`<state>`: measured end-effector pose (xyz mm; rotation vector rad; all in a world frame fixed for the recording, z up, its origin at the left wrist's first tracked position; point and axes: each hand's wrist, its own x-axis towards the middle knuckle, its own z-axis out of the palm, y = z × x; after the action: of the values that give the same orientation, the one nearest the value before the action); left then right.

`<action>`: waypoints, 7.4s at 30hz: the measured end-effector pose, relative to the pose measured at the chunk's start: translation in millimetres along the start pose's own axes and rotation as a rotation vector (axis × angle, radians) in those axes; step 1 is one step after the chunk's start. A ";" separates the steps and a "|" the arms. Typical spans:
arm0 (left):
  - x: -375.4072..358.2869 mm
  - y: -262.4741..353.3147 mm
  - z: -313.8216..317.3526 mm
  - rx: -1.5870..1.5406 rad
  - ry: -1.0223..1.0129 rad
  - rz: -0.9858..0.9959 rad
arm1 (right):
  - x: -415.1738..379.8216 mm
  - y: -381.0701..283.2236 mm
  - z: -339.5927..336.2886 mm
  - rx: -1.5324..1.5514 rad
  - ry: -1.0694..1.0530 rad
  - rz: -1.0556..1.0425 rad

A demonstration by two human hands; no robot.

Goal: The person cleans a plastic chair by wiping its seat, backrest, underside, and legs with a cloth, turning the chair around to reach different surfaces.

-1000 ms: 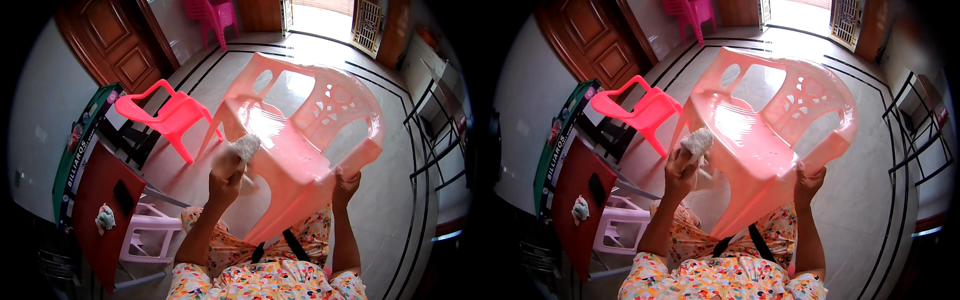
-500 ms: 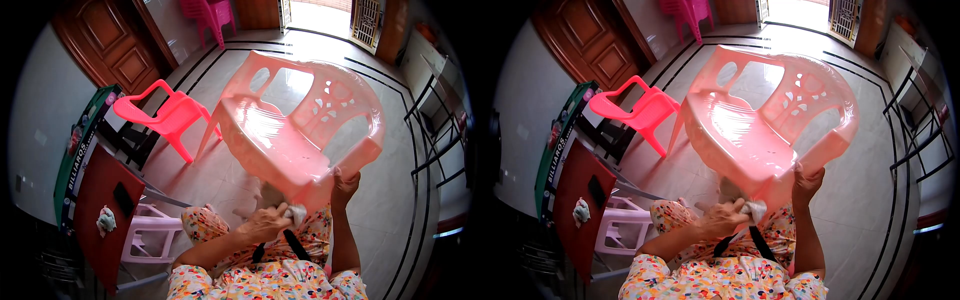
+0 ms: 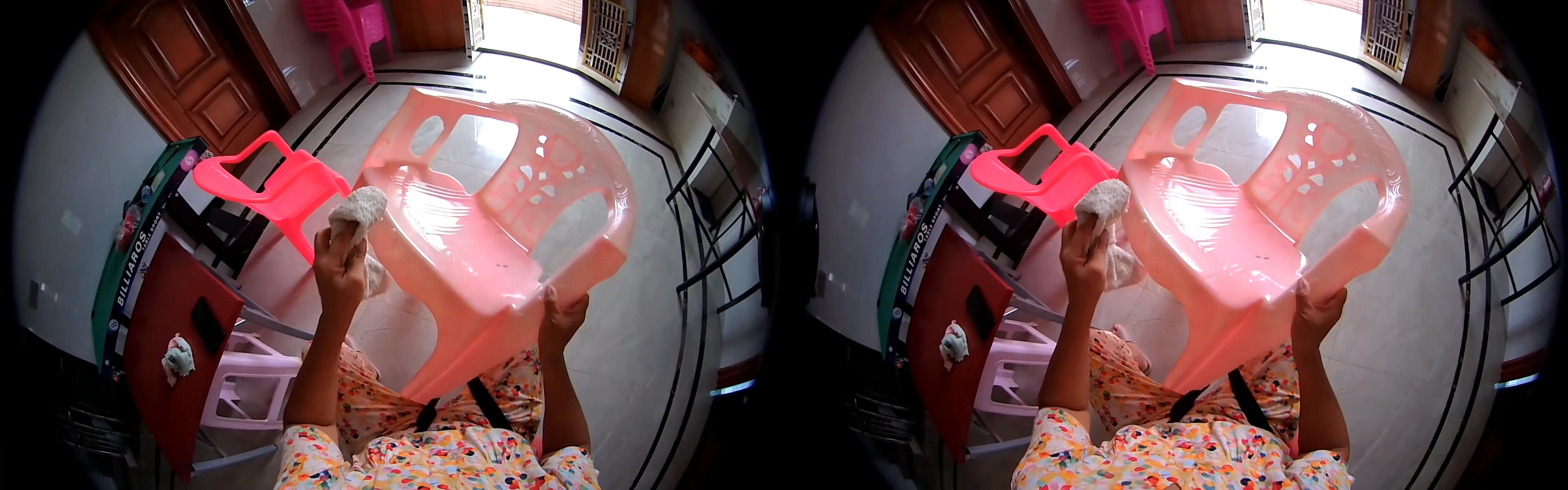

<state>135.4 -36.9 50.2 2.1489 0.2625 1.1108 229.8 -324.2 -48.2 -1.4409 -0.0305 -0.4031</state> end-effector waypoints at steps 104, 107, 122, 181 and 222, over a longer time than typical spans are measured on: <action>26.5 -65.7 1.0 0.073 0.218 -0.063 | -30.4 -9.6 6.5 0.151 -0.037 0.000; 13.9 -114.6 36.2 0.078 -0.001 -0.180 | -29.5 -9.3 5.7 0.110 -0.038 0.006; -130.0 34.9 71.4 0.007 -0.285 0.434 | -6.8 -6.1 0.5 0.033 -0.010 0.019; -119.5 -121.4 -56.6 -0.802 -0.096 -1.420 | 11.0 -83.2 -13.7 0.509 -0.360 0.515; -67.1 -110.7 -31.5 -0.511 -0.197 -0.873 | 167.4 -31.8 133.9 -1.225 -0.068 -0.014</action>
<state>84.0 29.1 -53.5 1.4167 0.6622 0.3905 406.2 -239.3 44.8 -2.6607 0.1832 -0.3924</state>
